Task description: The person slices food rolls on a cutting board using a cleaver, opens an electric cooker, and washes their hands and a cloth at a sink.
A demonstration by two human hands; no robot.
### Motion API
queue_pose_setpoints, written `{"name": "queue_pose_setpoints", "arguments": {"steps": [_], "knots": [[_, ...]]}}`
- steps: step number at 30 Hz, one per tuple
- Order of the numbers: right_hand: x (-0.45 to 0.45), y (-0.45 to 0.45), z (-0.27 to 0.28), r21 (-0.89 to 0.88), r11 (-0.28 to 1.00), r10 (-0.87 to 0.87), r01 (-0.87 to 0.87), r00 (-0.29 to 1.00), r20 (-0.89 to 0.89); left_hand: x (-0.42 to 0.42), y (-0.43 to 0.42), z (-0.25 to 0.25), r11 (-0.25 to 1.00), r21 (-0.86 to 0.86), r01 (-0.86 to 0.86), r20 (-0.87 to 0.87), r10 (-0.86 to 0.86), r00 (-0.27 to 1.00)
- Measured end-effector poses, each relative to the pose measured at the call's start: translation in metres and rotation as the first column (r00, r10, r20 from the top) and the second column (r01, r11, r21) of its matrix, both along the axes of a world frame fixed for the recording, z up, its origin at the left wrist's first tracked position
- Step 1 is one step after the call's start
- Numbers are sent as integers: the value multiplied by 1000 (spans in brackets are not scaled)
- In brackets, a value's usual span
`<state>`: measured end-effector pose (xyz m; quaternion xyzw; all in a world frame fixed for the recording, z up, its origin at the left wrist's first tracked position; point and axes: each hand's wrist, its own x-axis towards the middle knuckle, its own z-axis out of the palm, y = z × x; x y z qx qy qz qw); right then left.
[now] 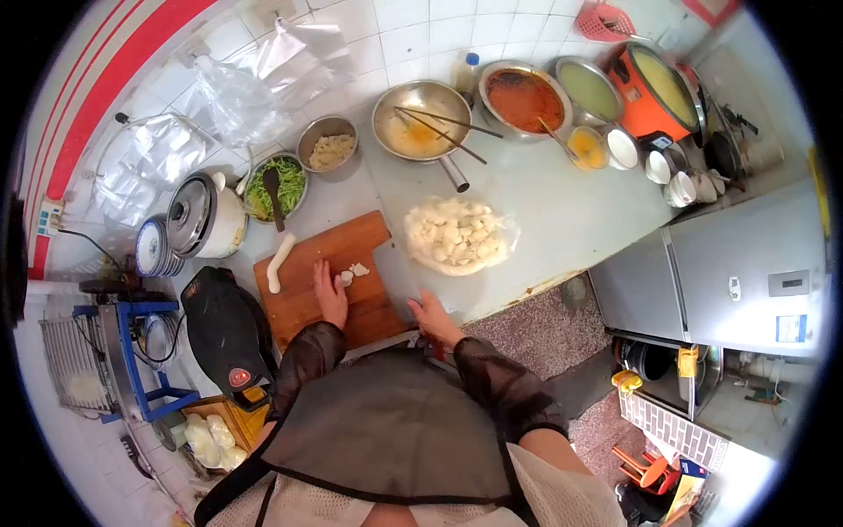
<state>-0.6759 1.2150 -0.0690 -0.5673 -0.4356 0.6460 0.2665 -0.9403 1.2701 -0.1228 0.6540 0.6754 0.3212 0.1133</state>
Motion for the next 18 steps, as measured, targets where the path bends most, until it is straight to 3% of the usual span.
{"name": "queue_pose_setpoints", "arguments": {"steps": [1, 2, 3, 4, 6, 7, 8, 9, 10, 11, 13, 17, 18], "knots": [[-16, -1, -14, -6, 1000, 2, -2, 1000, 1, 10, -5, 3, 999, -38, 33, 97, -29, 995], [-34, -3, -26, 118, 993, 9, -14, 999, 47, 16, -10, 7, 995, -74, 70, 192, -54, 980], [-52, -4, -37, 240, 970, 6, -29, 996, 93, 19, -12, 9, 994, -81, 71, 192, -55, 980], [-73, -4, -52, 234, 972, 1, -23, 995, 95, 23, -14, 11, 997, -67, 37, 240, -20, 971], [-99, -2, -75, 724, 690, -56, -20, 995, 81, 29, -12, 12, 999, -33, -6, 299, 15, 954], [-95, -5, -59, 721, 692, -69, -17, 994, 90, 33, -15, 12, 999, -36, 8, 308, 4, 951], [-91, -3, -23, 468, 882, 22, -55, 997, 74, 36, -15, 13, 999, -26, -34, 334, 40, 942], [-88, 1, -1, 175, 979, 97, -100, 995, 24, 40, -11, 15, 997, -13, -72, 360, 72, 930], [-86, 0, -4, 638, 769, -74, -40, 986, 150, 53, -9, 30, 998, 20, -55, 350, 44, 936], [-73, -5, -6, 643, 766, -97, -26, 983, 155, 69, -7, 44, 999, 26, -33, 354, 21, 935], [-28, -17, 57, 369, 929, -109, 4, 959, 263, 113, -3, 84, 987, 96, 126, 413, -155, 897], [43, -26, 122, 314, 932, -320, 182, 822, 472, 212, 20, 118, 925, 158, 345, 501, -376, 779], [60, -22, 117, 383, 905, -375, 186, 774, 510, 230, 28, 116, 897, 150, 416, 513, -430, 743]]}}
